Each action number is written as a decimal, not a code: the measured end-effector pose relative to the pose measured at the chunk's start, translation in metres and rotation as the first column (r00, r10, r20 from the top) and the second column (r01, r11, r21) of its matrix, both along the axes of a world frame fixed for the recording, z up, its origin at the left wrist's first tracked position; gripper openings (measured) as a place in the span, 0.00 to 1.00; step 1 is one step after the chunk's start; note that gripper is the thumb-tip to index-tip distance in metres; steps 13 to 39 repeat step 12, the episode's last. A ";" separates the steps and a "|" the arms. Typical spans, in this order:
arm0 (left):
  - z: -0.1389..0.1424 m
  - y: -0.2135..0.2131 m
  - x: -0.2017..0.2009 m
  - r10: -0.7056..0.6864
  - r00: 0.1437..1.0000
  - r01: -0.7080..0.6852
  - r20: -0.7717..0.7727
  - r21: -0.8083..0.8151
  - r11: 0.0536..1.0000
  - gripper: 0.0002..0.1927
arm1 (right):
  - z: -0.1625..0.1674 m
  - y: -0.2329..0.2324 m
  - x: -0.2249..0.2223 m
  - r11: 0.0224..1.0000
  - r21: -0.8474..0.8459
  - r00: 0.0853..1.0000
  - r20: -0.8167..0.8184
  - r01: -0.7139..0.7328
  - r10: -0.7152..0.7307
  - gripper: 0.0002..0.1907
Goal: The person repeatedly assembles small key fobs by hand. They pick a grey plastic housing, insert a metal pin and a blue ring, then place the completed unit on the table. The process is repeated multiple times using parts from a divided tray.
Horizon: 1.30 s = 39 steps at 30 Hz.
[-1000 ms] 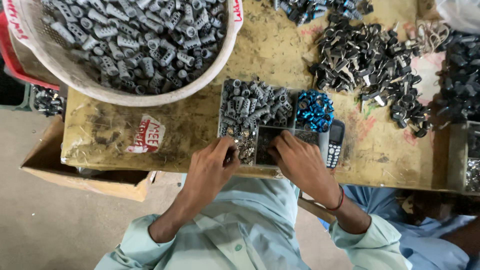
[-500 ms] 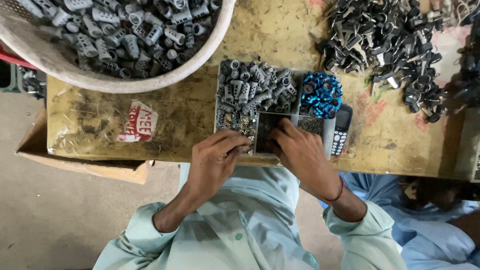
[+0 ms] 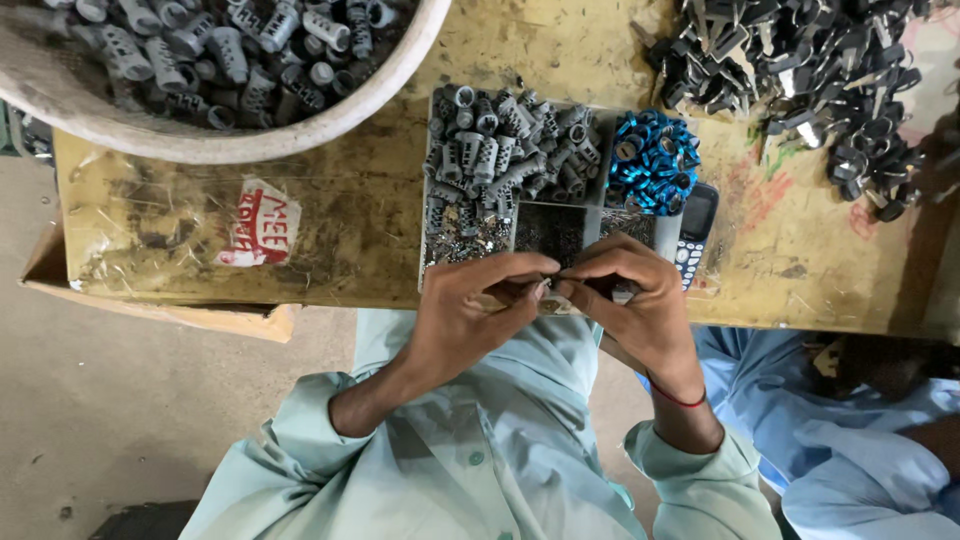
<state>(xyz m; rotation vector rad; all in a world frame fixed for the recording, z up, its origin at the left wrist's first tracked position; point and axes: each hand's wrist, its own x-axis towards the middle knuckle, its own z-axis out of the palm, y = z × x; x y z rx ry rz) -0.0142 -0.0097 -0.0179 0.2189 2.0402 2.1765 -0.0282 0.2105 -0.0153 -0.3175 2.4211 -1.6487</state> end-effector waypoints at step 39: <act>-0.012 0.005 0.005 0.025 0.962 -0.077 -0.271 -0.183 0.980 0.11 | 0.018 -0.015 0.011 0.988 0.149 0.972 -0.234 0.045 -0.008 0.10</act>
